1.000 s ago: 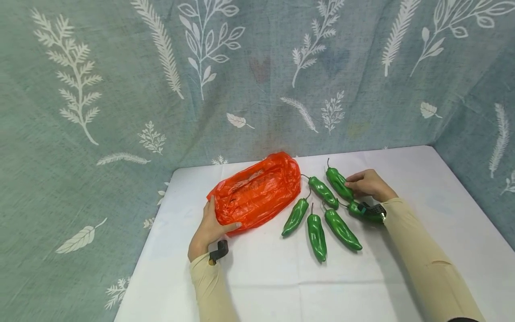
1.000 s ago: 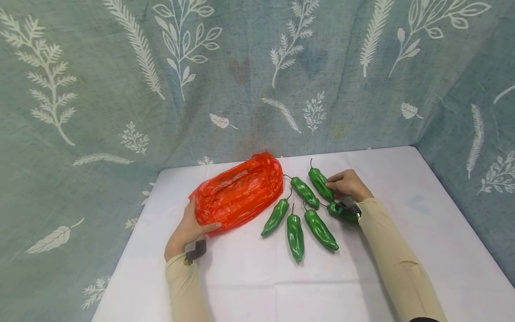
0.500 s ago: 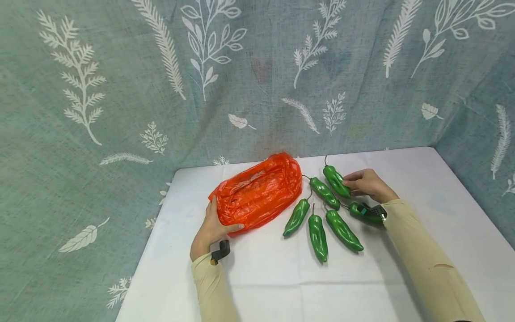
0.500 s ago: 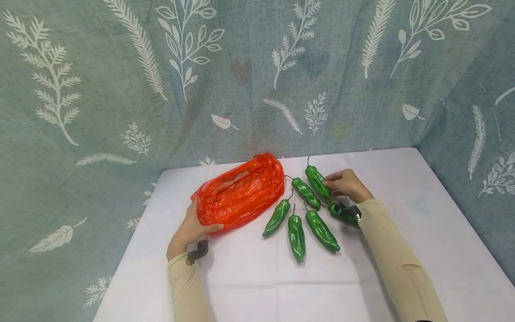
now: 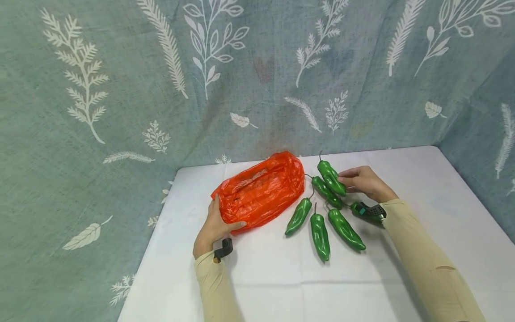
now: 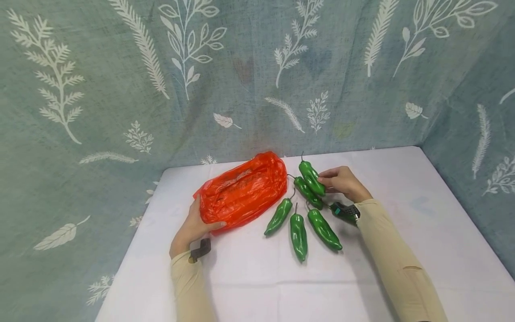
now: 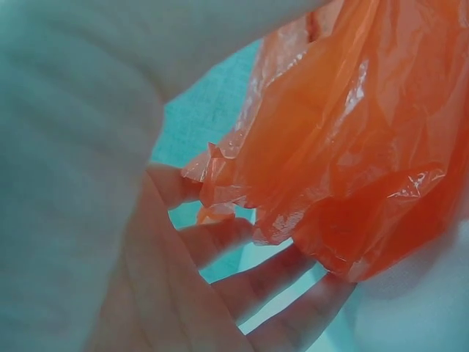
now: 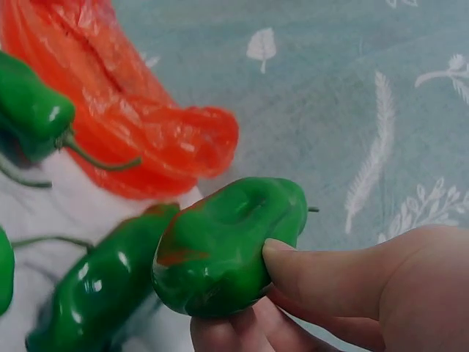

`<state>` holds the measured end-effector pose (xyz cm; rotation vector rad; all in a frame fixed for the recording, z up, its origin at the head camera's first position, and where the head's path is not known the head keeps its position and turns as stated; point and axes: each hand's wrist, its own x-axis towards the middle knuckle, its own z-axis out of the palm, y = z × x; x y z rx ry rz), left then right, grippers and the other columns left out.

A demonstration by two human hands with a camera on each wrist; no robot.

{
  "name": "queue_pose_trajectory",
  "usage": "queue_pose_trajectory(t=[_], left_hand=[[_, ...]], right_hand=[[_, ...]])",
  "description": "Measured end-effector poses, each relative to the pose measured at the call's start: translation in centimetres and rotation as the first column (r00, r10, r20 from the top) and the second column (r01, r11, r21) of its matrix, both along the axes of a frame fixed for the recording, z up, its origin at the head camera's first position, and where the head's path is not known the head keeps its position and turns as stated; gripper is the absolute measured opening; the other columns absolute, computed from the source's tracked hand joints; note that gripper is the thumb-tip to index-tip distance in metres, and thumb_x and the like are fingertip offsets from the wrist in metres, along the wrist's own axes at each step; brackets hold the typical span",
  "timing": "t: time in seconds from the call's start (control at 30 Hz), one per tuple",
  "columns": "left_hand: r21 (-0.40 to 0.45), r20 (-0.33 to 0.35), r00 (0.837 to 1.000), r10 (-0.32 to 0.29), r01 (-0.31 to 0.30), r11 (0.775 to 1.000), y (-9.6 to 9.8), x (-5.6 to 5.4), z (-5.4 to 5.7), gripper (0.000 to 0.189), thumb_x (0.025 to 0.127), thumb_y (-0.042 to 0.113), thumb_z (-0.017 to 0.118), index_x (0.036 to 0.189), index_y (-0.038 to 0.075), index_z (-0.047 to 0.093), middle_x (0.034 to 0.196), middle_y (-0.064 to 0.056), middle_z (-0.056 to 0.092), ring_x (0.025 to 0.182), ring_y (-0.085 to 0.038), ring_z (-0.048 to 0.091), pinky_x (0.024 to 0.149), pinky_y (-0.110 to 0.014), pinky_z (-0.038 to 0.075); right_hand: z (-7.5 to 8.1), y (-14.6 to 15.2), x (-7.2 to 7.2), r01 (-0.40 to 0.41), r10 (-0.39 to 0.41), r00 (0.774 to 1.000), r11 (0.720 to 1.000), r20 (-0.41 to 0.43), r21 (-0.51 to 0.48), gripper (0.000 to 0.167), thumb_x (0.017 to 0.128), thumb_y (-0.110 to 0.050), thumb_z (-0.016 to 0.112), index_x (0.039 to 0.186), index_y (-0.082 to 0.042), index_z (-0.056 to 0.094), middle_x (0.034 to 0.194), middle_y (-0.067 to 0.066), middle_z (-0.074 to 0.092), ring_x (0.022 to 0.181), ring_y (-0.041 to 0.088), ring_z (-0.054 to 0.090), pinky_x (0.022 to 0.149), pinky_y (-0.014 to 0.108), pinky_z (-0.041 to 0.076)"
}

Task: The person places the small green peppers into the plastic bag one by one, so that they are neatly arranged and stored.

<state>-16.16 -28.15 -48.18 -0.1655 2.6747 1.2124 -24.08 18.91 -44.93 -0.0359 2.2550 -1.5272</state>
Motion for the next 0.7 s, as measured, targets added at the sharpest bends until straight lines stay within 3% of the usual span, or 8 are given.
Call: queue_pose_trajectory(t=[0.27,0.47,0.7], left_hand=[[-0.016,-0.014,1.000,-0.004,0.004,1.000,0.0,0.1,-0.1,0.140,0.074,0.046,0.092,0.166,0.020,-0.010,0.172,-0.015,0.007,0.153,-0.040,0.025,0.122,-0.064,0.034],[-0.013,-0.038,0.999,-0.008,0.007,1.000,0.1,-0.2,-0.2,0.138,0.072,0.047,0.093,0.166,0.024,-0.006,0.170,-0.013,0.010,0.150,-0.039,0.030,0.119,-0.065,0.038],[-0.024,-0.007,1.000,0.000,-0.001,1.000,-0.2,-0.1,0.1,0.140,0.073,0.048,0.091,0.166,0.021,-0.010,0.171,-0.016,0.008,0.153,-0.040,0.027,0.121,-0.065,0.034]], right_hand=[[1.2,-1.9,0.5,-0.027,0.026,1.000,0.997,-0.006,-0.070,0.054,0.105,-0.021,0.060,0.148,0.009,0.048,0.148,0.030,0.052,0.105,0.012,0.070,0.104,0.040,0.057],[1.9,-3.3,0.7,-0.025,0.024,1.000,0.996,-0.009,-0.088,0.051,0.104,-0.021,0.062,0.146,0.006,0.052,0.146,0.028,0.055,0.100,0.009,0.069,0.106,0.045,0.056],[2.2,-5.0,1.0,-0.018,0.015,0.999,0.995,-0.033,-0.100,0.049,0.103,-0.024,0.064,0.141,0.005,0.057,0.139,0.024,0.061,0.093,0.004,0.070,0.096,0.035,0.061]])
